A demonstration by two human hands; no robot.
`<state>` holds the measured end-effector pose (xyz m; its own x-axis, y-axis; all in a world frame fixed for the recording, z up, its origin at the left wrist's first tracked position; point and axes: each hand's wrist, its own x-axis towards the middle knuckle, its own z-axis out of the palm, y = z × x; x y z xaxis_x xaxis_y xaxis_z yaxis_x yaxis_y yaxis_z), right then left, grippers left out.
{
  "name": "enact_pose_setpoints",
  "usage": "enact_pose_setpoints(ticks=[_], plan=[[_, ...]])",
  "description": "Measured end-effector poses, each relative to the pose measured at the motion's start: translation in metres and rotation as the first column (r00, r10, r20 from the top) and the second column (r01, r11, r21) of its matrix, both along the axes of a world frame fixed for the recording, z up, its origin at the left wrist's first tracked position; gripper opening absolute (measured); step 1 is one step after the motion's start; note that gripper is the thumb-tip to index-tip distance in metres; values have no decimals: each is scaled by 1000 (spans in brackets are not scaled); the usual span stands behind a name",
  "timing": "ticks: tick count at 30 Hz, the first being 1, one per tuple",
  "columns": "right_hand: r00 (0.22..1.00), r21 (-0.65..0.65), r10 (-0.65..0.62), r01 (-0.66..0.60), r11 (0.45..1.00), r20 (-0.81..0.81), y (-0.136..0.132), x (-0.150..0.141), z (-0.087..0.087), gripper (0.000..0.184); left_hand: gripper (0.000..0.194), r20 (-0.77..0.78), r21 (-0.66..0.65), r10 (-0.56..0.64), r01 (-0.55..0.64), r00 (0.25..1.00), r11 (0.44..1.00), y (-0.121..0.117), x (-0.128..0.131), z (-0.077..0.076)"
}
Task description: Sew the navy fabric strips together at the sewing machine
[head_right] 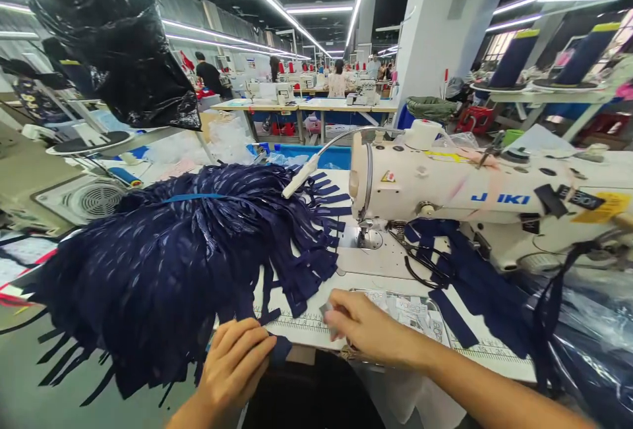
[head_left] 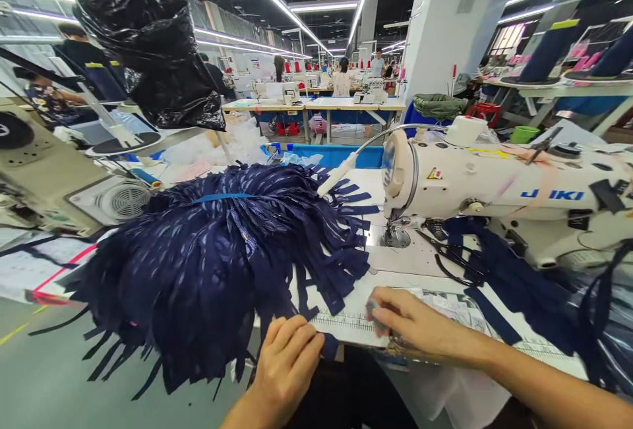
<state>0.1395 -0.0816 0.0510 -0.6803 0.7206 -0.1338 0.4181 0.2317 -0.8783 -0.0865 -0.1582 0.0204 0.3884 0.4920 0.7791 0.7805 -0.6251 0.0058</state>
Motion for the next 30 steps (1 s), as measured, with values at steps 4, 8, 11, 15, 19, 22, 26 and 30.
enact_pose_setpoints(ticks=[4,8,11,15,19,22,26,30], plan=[[997,-56,76,-77,996,-15,30,-47,-6,13,21,-17,5,44,-44,999,999,-3,7,-16],[975,280,-209,181,943,71,67,-57,-13,13,23,20,-101,73,-70,997,992,4,17,-29],[974,357,-223,194,914,41,64,-39,-13,16,22,38,-158,94,-87,995,984,5,18,-36],[982,396,-179,137,908,69,19,-13,-5,19,23,48,-171,64,-55,997,984,2,13,-39],[986,343,-148,111,933,82,-29,-12,1,24,23,50,-187,89,-78,995,979,-1,7,-36],[988,412,-157,142,900,1,-49,-30,-11,28,24,40,-221,119,-107,992,969,-4,2,-36],[955,508,-270,295,810,-124,-56,-60,-40,30,23,74,-233,161,-140,984,962,-8,-2,-41],[930,553,-349,351,756,-113,-52,-74,-59,31,23,94,-218,174,-150,980,964,-10,-2,-46]])
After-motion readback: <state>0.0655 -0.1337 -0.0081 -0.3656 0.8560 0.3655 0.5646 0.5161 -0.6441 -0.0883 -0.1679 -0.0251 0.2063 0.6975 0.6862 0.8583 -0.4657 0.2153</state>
